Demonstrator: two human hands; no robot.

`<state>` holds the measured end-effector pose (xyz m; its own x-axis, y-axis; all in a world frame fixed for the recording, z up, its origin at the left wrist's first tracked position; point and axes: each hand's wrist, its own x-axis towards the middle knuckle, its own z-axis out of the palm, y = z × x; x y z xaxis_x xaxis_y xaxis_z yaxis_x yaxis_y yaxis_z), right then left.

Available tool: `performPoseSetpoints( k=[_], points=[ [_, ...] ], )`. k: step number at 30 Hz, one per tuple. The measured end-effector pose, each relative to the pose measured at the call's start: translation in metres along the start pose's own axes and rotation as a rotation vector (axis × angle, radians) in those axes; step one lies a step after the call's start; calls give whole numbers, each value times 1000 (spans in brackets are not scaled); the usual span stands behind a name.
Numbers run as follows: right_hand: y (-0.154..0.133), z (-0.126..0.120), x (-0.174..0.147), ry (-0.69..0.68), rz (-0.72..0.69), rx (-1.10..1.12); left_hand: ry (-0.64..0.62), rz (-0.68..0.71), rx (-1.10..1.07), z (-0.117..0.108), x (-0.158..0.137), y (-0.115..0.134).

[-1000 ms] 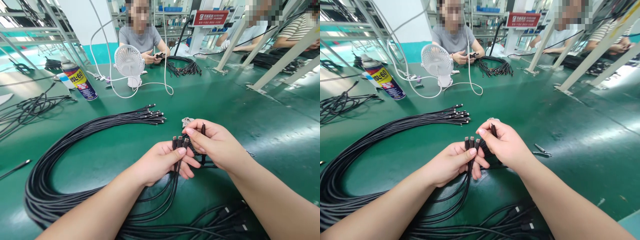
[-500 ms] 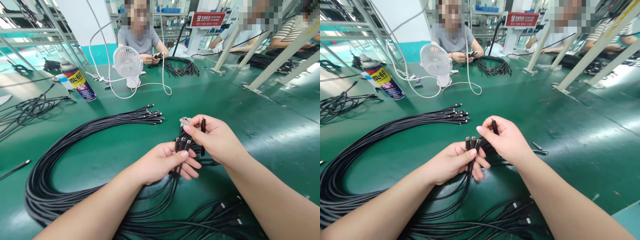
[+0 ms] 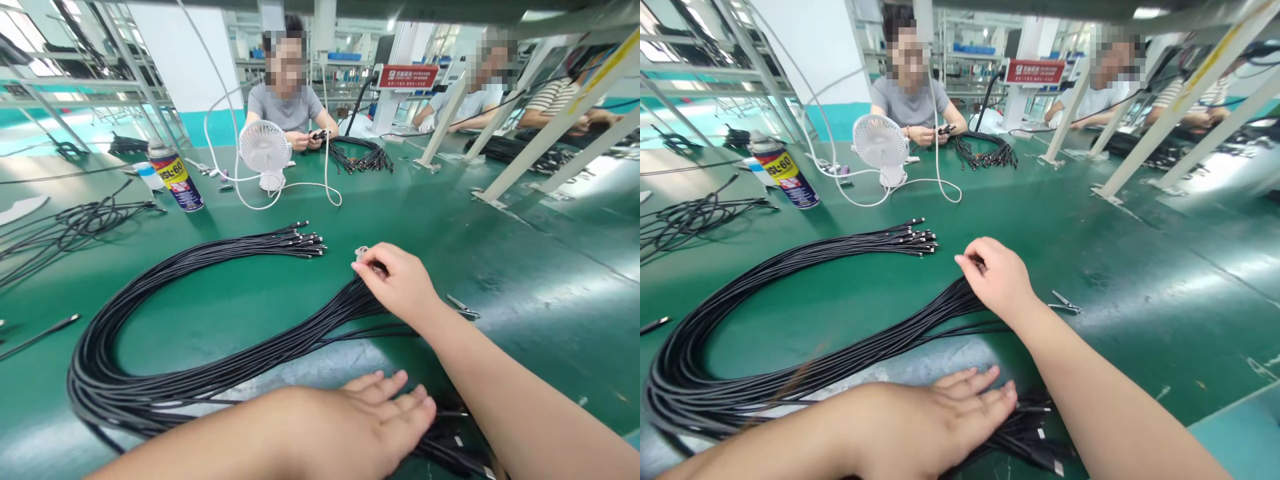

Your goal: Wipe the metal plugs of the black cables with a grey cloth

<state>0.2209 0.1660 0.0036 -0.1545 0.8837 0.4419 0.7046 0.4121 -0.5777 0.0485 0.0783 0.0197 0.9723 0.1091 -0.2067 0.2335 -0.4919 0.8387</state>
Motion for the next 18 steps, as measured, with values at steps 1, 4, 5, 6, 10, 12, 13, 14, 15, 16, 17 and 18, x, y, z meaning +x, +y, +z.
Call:
performPoseSetpoints(
  k=[1,4,5,6,10,12,13,14,15,16,17,18],
  points=[
    [0,0,-1,-60,-56,-37,20,-25,33,5,2,0],
    [-2,0,-4,-320,-211,-60,101,-108,136,25,12,-5],
    [-4,-1,-5,-411,-252,-46,134,-123,169,31,16,-7],
    [-6,-2,-6,-496,-280,-32,163,-122,198,37,19,-9],
    [-14,-6,-10,-710,-260,-53,295,-106,296,52,25,-11],
    [-17,-7,-11,-761,-232,-93,309,-121,339,55,26,-9],
    [-18,-8,-12,-776,-228,-112,316,-132,361,56,26,-8],
    [-19,-8,-12,-788,-229,-129,327,-141,382,57,26,-7],
    [-19,-8,-12,-792,-234,-142,341,-145,403,58,25,-7],
    [-19,-9,-13,-794,-239,-151,358,-145,424,59,25,-7],
    [-20,-9,-13,-795,-244,-157,375,-140,443,59,24,-7],
    [-21,-9,-13,-797,-250,-161,390,-134,459,59,23,-7]
  ],
)
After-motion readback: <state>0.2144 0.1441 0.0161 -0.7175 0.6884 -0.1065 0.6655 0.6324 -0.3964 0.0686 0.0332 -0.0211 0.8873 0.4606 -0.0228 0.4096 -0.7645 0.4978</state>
